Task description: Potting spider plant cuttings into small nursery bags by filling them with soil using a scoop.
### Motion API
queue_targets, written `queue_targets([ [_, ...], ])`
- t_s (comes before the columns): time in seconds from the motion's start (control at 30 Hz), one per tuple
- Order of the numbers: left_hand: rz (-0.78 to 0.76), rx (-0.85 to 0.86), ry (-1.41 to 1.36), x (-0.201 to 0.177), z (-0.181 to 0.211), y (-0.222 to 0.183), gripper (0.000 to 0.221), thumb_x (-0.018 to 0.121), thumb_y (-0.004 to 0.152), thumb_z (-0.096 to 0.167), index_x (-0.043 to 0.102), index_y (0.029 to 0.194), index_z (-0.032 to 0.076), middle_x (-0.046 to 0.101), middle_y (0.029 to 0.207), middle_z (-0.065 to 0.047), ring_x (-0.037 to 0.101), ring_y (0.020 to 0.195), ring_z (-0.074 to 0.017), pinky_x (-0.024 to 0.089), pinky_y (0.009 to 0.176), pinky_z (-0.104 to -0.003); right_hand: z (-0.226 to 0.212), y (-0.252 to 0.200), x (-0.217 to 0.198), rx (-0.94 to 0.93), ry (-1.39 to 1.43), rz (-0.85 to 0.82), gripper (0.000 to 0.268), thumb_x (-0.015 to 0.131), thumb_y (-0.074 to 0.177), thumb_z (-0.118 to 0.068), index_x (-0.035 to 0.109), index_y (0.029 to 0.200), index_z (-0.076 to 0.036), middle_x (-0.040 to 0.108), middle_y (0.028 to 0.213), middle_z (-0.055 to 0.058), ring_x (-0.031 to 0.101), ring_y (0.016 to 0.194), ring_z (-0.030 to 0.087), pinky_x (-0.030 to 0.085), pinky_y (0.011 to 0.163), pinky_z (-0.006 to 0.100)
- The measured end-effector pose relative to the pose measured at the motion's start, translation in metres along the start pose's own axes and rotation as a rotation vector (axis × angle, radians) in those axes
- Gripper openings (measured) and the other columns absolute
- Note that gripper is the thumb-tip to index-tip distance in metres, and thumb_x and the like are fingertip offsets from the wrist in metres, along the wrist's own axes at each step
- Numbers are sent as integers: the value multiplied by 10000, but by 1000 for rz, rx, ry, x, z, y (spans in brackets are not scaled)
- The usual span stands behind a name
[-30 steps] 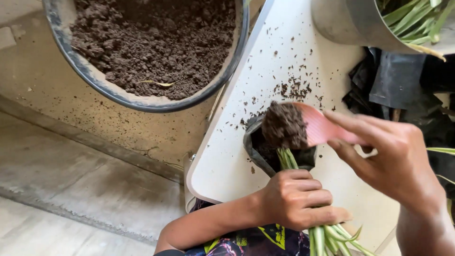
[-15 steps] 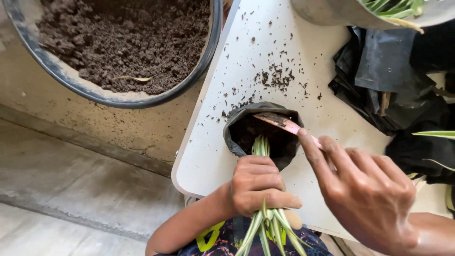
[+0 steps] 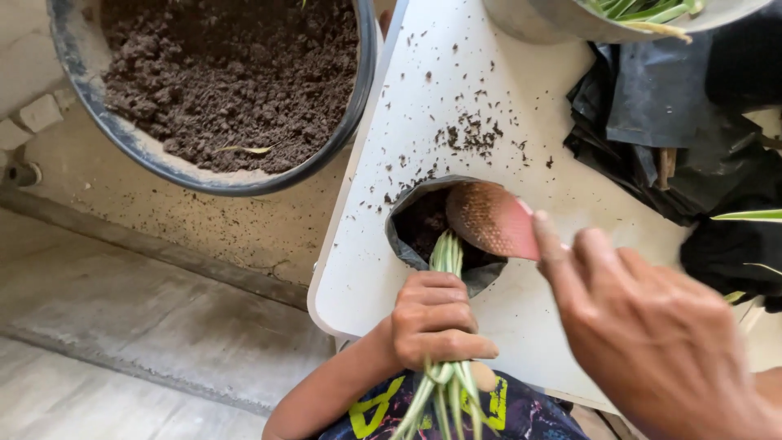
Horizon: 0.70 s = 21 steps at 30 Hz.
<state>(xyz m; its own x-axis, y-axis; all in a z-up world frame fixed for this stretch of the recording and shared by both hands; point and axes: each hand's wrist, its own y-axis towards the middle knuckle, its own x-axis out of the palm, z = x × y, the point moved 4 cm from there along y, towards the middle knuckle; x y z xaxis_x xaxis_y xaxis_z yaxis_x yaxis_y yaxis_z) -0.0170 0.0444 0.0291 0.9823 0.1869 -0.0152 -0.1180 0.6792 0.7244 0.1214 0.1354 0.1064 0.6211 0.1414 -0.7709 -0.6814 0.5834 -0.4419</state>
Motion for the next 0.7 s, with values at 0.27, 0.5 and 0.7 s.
queue_targets([
  [0.27, -149, 195, 177, 20, 9, 8, 320, 472, 1108, 202, 661, 890, 64, 376, 646, 1, 386, 505, -140, 353, 509, -285, -9, 51, 4, -201, 334, -75, 486, 481, 945, -152, 432, 1427, -196, 599, 770, 20, 691, 471, 239, 527, 377, 408],
  [0.5, -53, 126, 88, 17, 3, 9, 340, 406, 1107, 104, 659, 886, 54, 437, 677, -33, 408, 510, -177, 336, 506, -319, 0, 35, 2, -187, 284, -332, 512, 476, 963, -231, 327, 1449, -294, 634, 824, 0, 777, 490, 216, 525, 356, 378],
  [0.7, -28, 82, 19, 19, -1, 6, 346, 408, 1114, 88, 680, 906, 38, 488, 695, -58, 463, 525, -190, 375, 518, -330, 4, 33, 11, -157, 303, -384, 568, 509, 922, -201, 318, 1449, -297, 620, 854, 11, 790, 569, 289, 562, 416, 433],
])
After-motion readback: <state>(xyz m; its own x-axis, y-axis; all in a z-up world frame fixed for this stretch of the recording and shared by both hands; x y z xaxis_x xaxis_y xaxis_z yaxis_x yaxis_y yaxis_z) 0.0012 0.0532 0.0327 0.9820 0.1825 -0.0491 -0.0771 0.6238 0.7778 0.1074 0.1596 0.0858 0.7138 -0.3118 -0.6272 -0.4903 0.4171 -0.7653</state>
